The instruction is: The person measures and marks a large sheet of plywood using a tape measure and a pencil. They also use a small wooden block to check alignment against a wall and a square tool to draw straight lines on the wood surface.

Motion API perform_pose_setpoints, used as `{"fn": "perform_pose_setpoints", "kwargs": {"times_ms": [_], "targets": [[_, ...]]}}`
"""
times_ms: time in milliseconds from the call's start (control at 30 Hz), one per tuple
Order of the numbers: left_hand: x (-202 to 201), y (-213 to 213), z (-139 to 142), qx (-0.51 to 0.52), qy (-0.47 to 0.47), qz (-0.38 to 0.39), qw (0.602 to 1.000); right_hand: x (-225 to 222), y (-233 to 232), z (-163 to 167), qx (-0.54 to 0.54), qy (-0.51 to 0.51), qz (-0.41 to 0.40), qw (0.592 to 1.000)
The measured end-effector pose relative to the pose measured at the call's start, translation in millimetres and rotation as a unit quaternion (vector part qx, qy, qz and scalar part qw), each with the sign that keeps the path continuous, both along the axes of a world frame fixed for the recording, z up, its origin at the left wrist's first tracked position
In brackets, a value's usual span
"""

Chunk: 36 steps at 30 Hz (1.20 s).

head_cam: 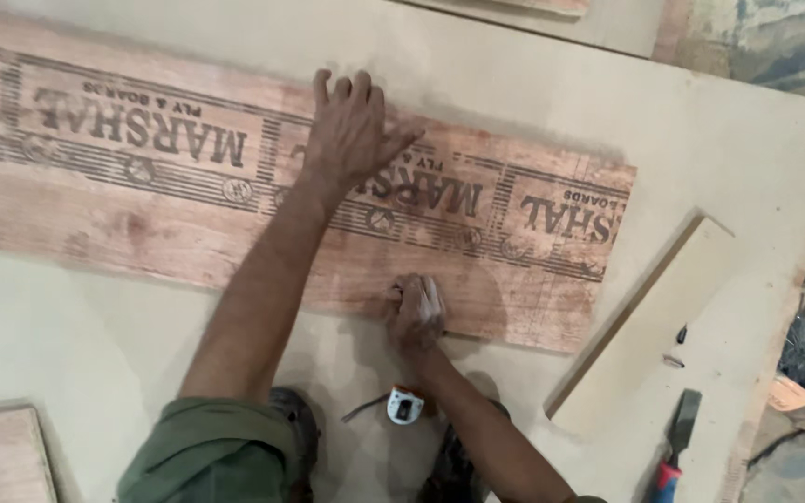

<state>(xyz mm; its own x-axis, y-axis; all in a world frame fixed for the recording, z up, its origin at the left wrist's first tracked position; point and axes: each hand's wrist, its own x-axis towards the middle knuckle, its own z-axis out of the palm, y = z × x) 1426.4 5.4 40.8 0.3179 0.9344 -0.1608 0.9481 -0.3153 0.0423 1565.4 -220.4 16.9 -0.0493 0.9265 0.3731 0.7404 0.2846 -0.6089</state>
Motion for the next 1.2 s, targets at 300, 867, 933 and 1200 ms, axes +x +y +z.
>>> {"fn": "perform_pose_setpoints", "kwargs": {"times_ms": [300, 867, 933, 1200], "targets": [[-43.3, -60.1, 129.0, 0.026, -0.098, -0.102, 0.990, 7.0, -22.1, -6.2, 0.088, 0.037, 0.081, 0.992], [-199.0, -213.8, 205.1, 0.170, -0.054, -0.084, 0.980, 260.5, -20.3, 49.0, 0.127, 0.603, -0.171, 0.769], [-208.0, -206.8, 192.0, 0.210, -0.083, -0.069, 0.972, 239.5, -10.1, 48.0, 0.116, 0.614, -0.160, 0.764], [-246.1, -180.9, 169.3, 0.257, -0.069, 0.000, 0.964, 159.3, 39.5, 57.1, 0.099, 0.641, -0.100, 0.754]]}}
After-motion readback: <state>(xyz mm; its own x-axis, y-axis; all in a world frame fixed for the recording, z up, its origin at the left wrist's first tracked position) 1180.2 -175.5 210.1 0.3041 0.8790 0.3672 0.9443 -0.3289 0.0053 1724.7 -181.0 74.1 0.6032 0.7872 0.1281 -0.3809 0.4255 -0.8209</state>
